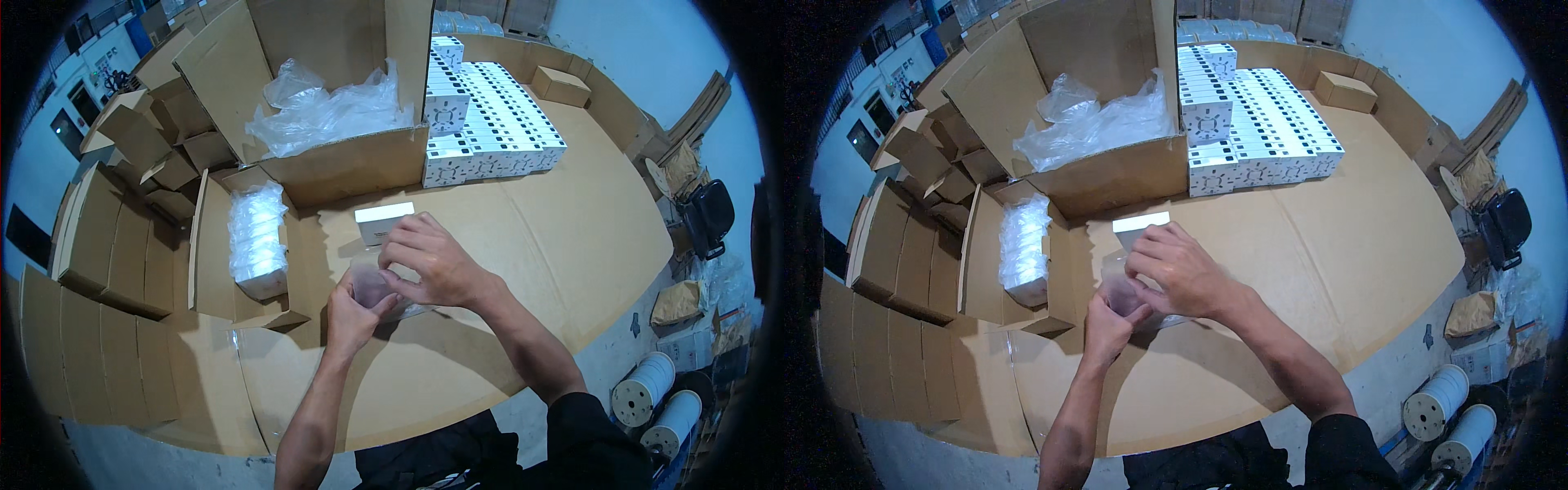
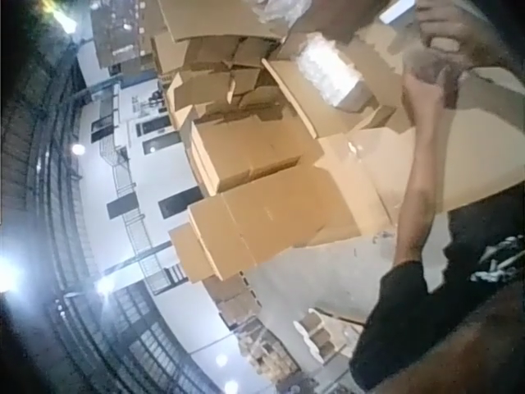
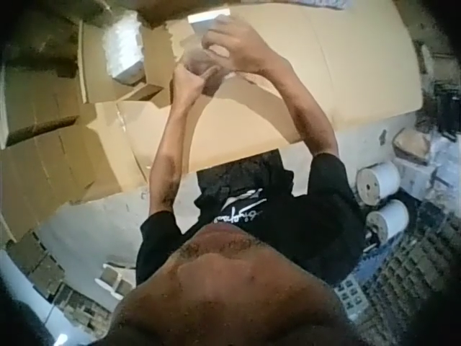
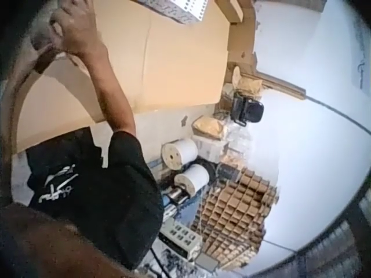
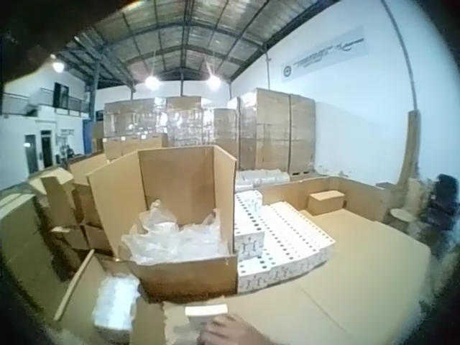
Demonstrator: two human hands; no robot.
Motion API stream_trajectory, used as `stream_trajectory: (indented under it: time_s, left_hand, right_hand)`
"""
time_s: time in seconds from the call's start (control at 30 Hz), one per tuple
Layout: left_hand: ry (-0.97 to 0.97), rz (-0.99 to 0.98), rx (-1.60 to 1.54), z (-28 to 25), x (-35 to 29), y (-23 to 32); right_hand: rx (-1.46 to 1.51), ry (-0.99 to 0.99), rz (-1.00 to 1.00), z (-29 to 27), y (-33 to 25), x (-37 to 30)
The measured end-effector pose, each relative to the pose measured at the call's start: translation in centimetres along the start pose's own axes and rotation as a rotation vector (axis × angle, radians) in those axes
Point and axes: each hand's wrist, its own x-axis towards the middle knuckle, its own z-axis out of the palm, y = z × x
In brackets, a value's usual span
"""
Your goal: Packing electronic items into protective bags and placing them into cardboard shipping boxes.
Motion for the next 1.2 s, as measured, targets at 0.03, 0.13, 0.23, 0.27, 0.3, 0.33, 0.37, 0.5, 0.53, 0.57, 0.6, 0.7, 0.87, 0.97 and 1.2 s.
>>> stream_trajectory:
  time_s: [0.03,0.13,0.23,0.27,0.3,0.33,0.37,0.5,0.53,0.57,0.6,0.7,0.87,0.97,1.2]
  left_hand:
    - [0.004,-0.041,0.043,0.0,-0.1,0.1]
    - [0.017,-0.092,0.059,0.1,-0.3,-0.2]
    - [-0.003,-0.073,0.067,0.1,-0.2,-0.2]
    - [-0.029,-0.042,0.1,0.1,-0.1,-0.2]
    - [-0.03,-0.041,0.1,0.1,-0.1,-0.4]
    - [-0.037,-0.028,0.068,0.0,0.0,-0.9]
    - [-0.043,-0.014,0.035,0.1,0.1,-1.4]
    - [-0.049,-0.001,-0.245,0.5,0.2,-2.5]
    - [-0.058,0.0,-0.123,0.5,0.2,-2.0]
    - [-0.066,0.003,-0.002,0.5,0.2,-1.7]
    - [-0.065,0.002,0.002,0.4,0.2,-1.7]
    - [-0.135,-0.01,-0.028,0.0,0.3,-1.7]
    - [-0.02,-0.014,-0.042,0.1,0.1,-1.6]
    - [-0.017,-0.022,-0.017,0.1,0.4,-1.4]
    - [-0.06,-0.089,-0.029,0.2,0.1,0.1]
  right_hand:
    - [0.018,-0.03,-0.02,0.0,0.1,0.1]
    - [0.056,-0.131,0.013,0.6,0.5,0.1]
    - [0.078,-0.261,0.102,0.7,0.6,0.1]
    - [0.082,-0.32,0.135,0.7,0.6,0.0]
    - [0.081,-0.319,0.136,0.5,0.3,0.1]
    - [0.135,-0.334,0.176,0.3,0.0,0.1]
    - [0.19,-0.349,0.216,0.2,-0.1,0.1]
    - [0.308,-0.21,0.09,0.4,-0.1,-0.4]
    - [0.33,-0.224,0.137,0.6,0.0,-0.6]
    - [0.352,-0.239,0.184,0.8,0.1,-0.8]
    - [0.356,-0.237,0.183,1.1,0.0,-0.8]
    - [0.427,-0.204,0.319,1.2,-0.3,-0.7]
    - [0.163,-0.15,0.229,-0.5,0.0,-0.9]
    - [0.059,-0.253,0.223,-1.2,0.9,-1.5]
    - [0.084,-0.091,0.068,-0.2,1.4,-1.9]
